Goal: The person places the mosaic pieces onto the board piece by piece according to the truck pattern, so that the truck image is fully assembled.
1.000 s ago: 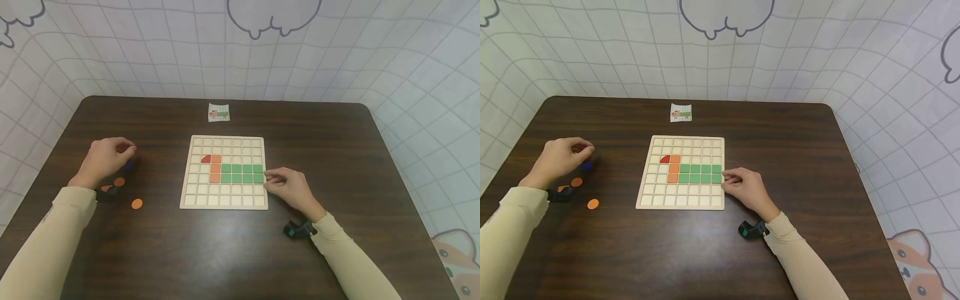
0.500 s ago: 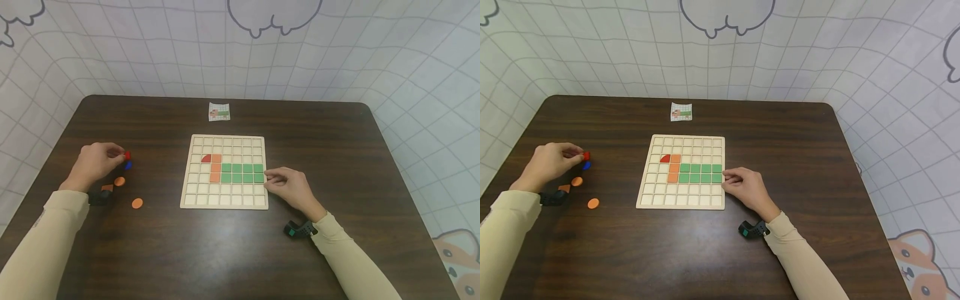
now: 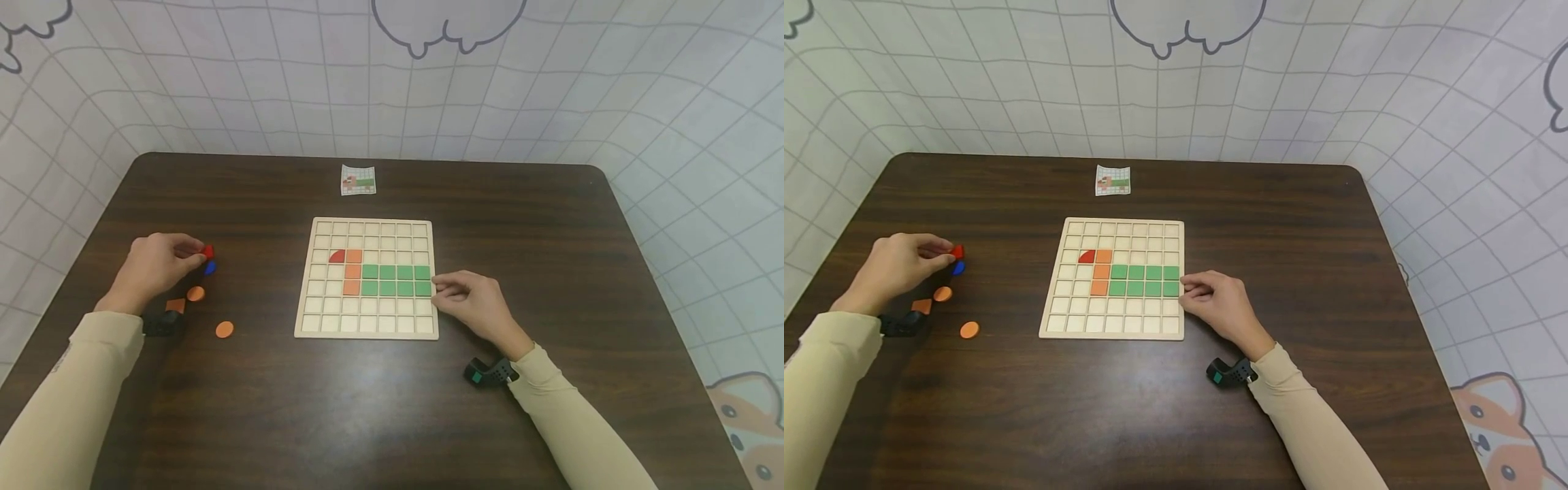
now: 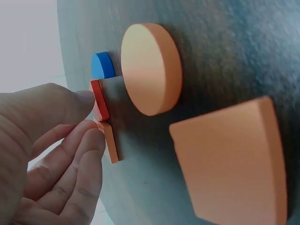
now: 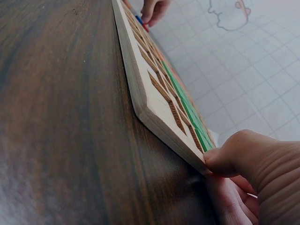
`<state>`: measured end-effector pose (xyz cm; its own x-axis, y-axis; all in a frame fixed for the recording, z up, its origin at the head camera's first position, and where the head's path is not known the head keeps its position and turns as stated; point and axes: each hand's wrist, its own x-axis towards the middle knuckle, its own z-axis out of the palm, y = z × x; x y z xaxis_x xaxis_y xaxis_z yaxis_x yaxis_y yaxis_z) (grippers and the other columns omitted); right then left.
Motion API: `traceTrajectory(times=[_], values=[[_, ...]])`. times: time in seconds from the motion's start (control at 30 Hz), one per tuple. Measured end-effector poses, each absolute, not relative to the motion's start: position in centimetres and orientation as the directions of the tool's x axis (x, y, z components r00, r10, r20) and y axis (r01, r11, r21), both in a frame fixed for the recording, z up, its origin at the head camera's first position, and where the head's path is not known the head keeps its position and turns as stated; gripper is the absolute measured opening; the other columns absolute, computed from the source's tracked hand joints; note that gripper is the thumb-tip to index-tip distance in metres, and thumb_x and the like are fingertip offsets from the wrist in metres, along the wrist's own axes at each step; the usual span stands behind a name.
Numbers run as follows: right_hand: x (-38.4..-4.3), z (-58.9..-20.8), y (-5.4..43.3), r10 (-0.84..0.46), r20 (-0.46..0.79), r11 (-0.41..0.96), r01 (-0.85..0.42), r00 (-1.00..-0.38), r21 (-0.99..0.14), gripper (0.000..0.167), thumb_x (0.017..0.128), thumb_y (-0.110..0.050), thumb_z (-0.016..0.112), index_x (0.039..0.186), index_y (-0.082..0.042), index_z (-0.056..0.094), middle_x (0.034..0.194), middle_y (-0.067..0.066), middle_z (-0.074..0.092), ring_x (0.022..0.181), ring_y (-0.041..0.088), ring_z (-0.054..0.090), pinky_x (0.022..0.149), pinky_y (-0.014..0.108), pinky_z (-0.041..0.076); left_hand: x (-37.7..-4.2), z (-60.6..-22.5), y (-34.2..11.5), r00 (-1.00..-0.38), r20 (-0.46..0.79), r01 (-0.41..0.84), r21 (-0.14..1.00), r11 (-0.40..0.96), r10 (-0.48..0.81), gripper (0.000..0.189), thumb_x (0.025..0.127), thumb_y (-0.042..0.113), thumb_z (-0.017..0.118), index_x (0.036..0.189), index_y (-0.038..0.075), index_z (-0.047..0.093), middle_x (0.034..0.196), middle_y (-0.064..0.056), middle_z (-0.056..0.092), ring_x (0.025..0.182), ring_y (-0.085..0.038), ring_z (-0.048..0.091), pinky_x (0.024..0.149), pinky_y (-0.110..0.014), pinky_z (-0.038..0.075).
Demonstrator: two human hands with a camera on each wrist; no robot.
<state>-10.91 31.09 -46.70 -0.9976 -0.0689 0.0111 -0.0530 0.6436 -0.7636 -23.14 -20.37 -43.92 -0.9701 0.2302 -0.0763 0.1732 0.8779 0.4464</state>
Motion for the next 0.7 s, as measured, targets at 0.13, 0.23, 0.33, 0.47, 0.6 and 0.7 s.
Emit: traceTrajectory(times=[0.13,0.23,0.33,0.47,0.6,0.7], values=[[-10.89,-46.65,31.07,-0.068,0.011,0.645,-0.052,-0.998,-0.762,0.027,0.089,-0.019,0.075,0.116,-0.017,0.079,0.100,0.000,0.078,0.085,0.011,0.076,0.076,0.021,0.060,-23.32,-43.99,-20.30,-0.970,-0.064,0.182,0.438,0.880,0.233,0.034,0.099,0.021,0.066,0.120,-0.006,0.070,0.111,-0.030,0.075,0.103,-0.049,0.070,0.090,-0.065,0.053],[-10.86,-46.61,31.08,-0.070,0.009,0.646,-0.052,-0.997,-0.761,0.028,0.089,-0.020,0.075,0.116,-0.017,0.079,0.101,0.000,0.078,0.085,0.010,0.075,0.077,0.021,0.060,-23.44,-44.00,-20.16,-0.969,-0.058,0.191,0.429,0.883,0.238,0.032,0.099,0.020,0.067,0.118,-0.005,0.072,0.110,-0.030,0.075,0.101,-0.049,0.070,0.088,-0.065,0.053],[-10.83,-46.59,31.09,-0.073,0.005,0.648,-0.051,-0.997,-0.760,0.028,0.090,-0.021,0.075,0.117,-0.017,0.078,0.102,-0.001,0.078,0.086,0.009,0.075,0.077,0.021,0.060,-23.53,-44.03,-20.02,-0.968,-0.058,0.198,0.417,0.887,0.243,0.029,0.099,0.019,0.065,0.116,-0.004,0.073,0.112,-0.032,0.073,0.102,-0.050,0.068,0.087,-0.065,0.052],[-10.82,-46.61,31.07,-0.075,0.001,0.646,-0.049,-0.997,-0.762,0.028,0.090,-0.021,0.075,0.118,-0.017,0.078,0.103,-0.001,0.078,0.086,0.009,0.075,0.078,0.022,0.060,-23.52,-44.12,-19.85,-0.970,-0.048,0.197,0.416,0.888,0.238,0.027,0.100,0.017,0.065,0.115,-0.004,0.074,0.114,-0.032,0.072,0.104,-0.051,0.067,0.089,-0.067,0.052],[-10.83,-46.66,31.06,-0.076,0.003,0.644,-0.052,-0.997,-0.763,0.028,0.090,-0.021,0.075,0.118,-0.016,0.078,0.102,0.001,0.078,0.087,0.010,0.075,0.078,0.022,0.060,-23.51,-44.13,-19.78,-0.974,-0.034,0.191,0.413,0.890,0.225,0.026,0.100,0.017,0.068,0.114,-0.004,0.074,0.115,-0.032,0.072,0.106,-0.052,0.067,0.090,-0.067,0.051],[-10.84,-46.69,31.09,-0.076,0.008,0.649,-0.055,-0.997,-0.759,0.029,0.090,-0.021,0.075,0.118,-0.016,0.078,0.102,0.001,0.078,0.087,0.011,0.075,0.078,0.023,0.061,-23.55,-44.14,-19.73,-0.975,-0.043,0.182,0.413,0.892,0.219,0.028,0.099,0.018,0.069,0.114,-0.004,0.074,0.115,-0.032,0.072,0.107,-0.052,0.066,0.091,-0.068,0.051]])
